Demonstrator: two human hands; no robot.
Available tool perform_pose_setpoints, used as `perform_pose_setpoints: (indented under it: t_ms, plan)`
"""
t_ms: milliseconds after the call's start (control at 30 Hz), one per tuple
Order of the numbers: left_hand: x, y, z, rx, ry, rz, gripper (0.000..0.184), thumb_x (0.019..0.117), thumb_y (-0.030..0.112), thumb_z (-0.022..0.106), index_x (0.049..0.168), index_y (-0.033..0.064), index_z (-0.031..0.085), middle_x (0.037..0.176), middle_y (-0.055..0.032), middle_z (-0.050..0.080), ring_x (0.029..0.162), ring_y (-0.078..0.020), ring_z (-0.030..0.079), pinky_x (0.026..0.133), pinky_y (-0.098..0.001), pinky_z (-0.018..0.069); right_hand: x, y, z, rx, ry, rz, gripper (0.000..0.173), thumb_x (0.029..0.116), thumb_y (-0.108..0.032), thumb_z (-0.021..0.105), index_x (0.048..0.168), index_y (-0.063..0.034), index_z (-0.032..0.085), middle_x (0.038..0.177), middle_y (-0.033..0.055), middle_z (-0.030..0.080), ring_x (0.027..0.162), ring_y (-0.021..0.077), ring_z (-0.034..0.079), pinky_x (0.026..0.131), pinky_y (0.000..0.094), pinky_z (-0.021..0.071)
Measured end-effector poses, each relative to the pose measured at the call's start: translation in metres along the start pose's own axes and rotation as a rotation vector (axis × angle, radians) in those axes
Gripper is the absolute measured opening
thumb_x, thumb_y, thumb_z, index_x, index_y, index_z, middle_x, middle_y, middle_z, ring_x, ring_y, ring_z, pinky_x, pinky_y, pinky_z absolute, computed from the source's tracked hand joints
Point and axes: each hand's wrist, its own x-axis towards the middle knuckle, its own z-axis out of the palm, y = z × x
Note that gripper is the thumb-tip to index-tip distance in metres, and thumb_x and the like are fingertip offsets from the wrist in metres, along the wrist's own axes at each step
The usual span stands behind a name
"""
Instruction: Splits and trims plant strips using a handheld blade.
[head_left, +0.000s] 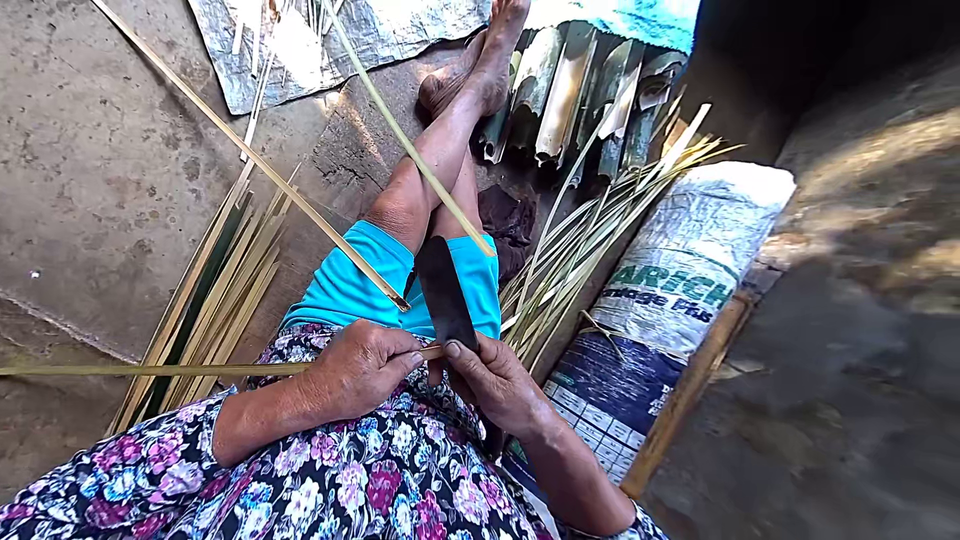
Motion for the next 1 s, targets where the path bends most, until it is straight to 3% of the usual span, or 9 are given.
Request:
perform_pose_setpoints:
  t_ms: [267, 400, 467, 600, 733, 800, 833, 933, 1000]
  plan:
    - [0.006, 0.001, 0.008, -0.148, 0.007, -0.035, 0.025, 0.1026, 0.015, 0.053, 0.094, 0.0014, 0.072, 0.069, 0.0067, 0.060, 0.058, 0.0089, 0.050, 0.056, -0.0085, 0.0415, 0.004, -0.009, -0.011, 0.032, -0.040, 0.044, 0.021, 0.1093, -0.019, 0.042, 0.100, -0.0128, 0.061, 0.074, -0.0117, 0.067, 0.054, -0.0090, 0.050, 0.049, 0.0088, 0.0384]
    - [0.004, -0.001, 0.017, -0.066, 0.089, 0.055, 0.027, 0.1014, 0.017, 0.054, 0.090, 0.0013, 0.073, 0.070, 0.0009, 0.064, 0.061, 0.0036, 0.054, 0.059, -0.0129, 0.0450, 0.005, -0.010, -0.004, 0.074, -0.026, 0.071, 0.016, 0.1088, -0.018, 0.043, 0.103, -0.0126, 0.056, 0.073, -0.0113, 0.066, 0.054, -0.0074, 0.052, 0.049, 0.0093, 0.0408]
    - [0.003, -0.002, 0.018, -0.062, 0.086, 0.004, 0.027, 0.1011, 0.017, 0.054, 0.090, 0.0016, 0.073, 0.071, 0.0005, 0.065, 0.061, 0.0028, 0.055, 0.060, -0.0138, 0.0458, 0.005, -0.006, 0.003, 0.007, 0.014, 0.071, 0.014, 0.1086, -0.019, 0.044, 0.105, -0.0109, 0.055, 0.072, -0.0113, 0.065, 0.055, -0.0069, 0.052, 0.050, 0.0099, 0.0417]
    - [0.003, 0.008, 0.016, -0.198, 0.068, -0.197, 0.023, 0.1025, 0.015, 0.054, 0.097, 0.0020, 0.072, 0.072, 0.0048, 0.064, 0.058, 0.0054, 0.056, 0.056, -0.0116, 0.0468, 0.009, -0.007, 0.005, -0.430, 0.068, 0.007, 0.028, 0.1080, -0.025, 0.043, 0.106, -0.0030, 0.060, 0.075, -0.0067, 0.061, 0.061, -0.0044, 0.056, 0.059, 0.0145, 0.0491]
    - [0.000, 0.011, 0.007, -0.360, 0.114, -0.091, 0.019, 0.0999, 0.009, 0.056, 0.115, -0.0001, 0.064, 0.081, 0.0077, 0.066, 0.064, 0.0049, 0.059, 0.057, -0.0109, 0.0497, 0.023, -0.026, -0.012, -0.128, -0.190, 0.050, 0.026, 0.1075, -0.033, 0.044, 0.120, -0.0101, 0.046, 0.084, -0.0089, 0.064, 0.060, -0.0031, 0.058, 0.054, 0.0153, 0.0509]
    - [-0.003, 0.009, -0.005, -0.504, 0.045, -0.061, 0.029, 0.0996, 0.002, 0.053, 0.127, -0.0027, 0.060, 0.089, 0.0069, 0.068, 0.069, 0.0019, 0.061, 0.061, -0.0135, 0.0514, 0.028, -0.027, -0.015, -0.069, -0.261, -0.032, 0.038, 0.1029, -0.027, 0.054, 0.133, -0.0091, 0.039, 0.095, -0.0060, 0.066, 0.063, -0.0019, 0.059, 0.056, 0.0167, 0.0517]
    - [-0.003, 0.008, -0.011, -0.555, 0.013, -0.048, 0.028, 0.0992, 0.001, 0.053, 0.126, -0.0008, 0.062, 0.090, 0.0073, 0.070, 0.070, 0.0012, 0.062, 0.062, -0.0143, 0.0522, 0.030, -0.026, -0.014, -0.090, -0.257, -0.090, 0.044, 0.1006, -0.021, 0.058, 0.137, -0.0056, 0.039, 0.097, -0.0036, 0.066, 0.066, -0.0011, 0.061, 0.058, 0.0174, 0.0536]
    - [-0.005, 0.008, -0.019, -0.602, -0.036, 0.007, 0.021, 0.0999, 0.003, 0.054, 0.116, 0.0066, 0.066, 0.089, 0.0094, 0.070, 0.073, 0.0018, 0.064, 0.066, -0.0143, 0.0534, 0.029, -0.023, -0.004, -0.185, -0.167, -0.233, 0.029, 0.1023, -0.017, 0.056, 0.125, -0.0005, 0.049, 0.085, -0.0024, 0.066, 0.064, -0.0010, 0.063, 0.058, 0.0174, 0.0559]
    - [-0.006, 0.008, -0.018, -0.600, -0.009, 0.017, 0.021, 0.1001, 0.001, 0.054, 0.118, 0.0046, 0.065, 0.089, 0.0072, 0.070, 0.073, 0.0005, 0.064, 0.066, -0.0148, 0.0536, 0.026, -0.021, 0.000, -0.245, -0.107, -0.236, 0.024, 0.1038, -0.021, 0.055, 0.116, 0.0001, 0.056, 0.083, -0.0014, 0.068, 0.067, 0.0004, 0.066, 0.063, 0.0191, 0.0584]
